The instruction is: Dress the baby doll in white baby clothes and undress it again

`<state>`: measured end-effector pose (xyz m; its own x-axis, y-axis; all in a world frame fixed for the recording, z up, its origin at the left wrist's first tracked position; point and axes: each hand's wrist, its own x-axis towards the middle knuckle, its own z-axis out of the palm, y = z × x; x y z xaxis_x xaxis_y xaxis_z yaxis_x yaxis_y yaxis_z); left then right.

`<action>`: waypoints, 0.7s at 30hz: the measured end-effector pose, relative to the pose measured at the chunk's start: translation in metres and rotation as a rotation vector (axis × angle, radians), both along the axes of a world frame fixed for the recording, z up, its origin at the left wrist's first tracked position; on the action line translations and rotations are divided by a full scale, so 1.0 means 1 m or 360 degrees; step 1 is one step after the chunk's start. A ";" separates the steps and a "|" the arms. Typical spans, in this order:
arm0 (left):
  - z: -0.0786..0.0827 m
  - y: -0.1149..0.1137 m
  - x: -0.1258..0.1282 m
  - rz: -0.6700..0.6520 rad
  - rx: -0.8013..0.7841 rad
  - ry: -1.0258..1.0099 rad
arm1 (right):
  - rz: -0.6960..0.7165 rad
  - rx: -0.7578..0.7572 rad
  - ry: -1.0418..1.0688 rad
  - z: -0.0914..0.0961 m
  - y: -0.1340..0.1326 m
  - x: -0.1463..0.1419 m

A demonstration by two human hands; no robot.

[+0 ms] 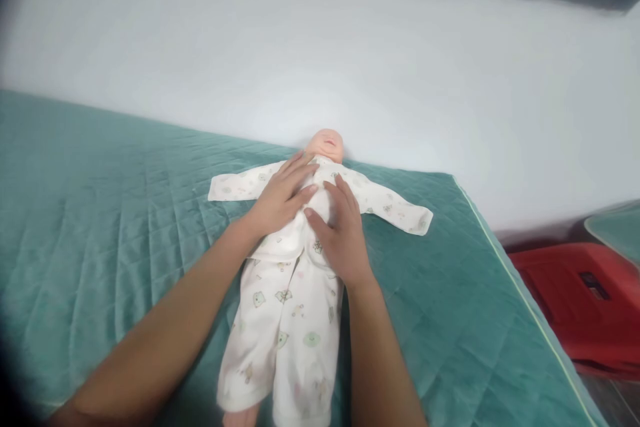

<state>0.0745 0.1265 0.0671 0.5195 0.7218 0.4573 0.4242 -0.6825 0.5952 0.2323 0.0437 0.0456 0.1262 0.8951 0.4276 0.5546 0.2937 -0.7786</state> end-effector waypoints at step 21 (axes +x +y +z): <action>-0.004 0.022 0.002 -0.0022 -0.0284 -0.0205 | 0.0103 -0.0055 -0.0189 0.013 0.058 0.018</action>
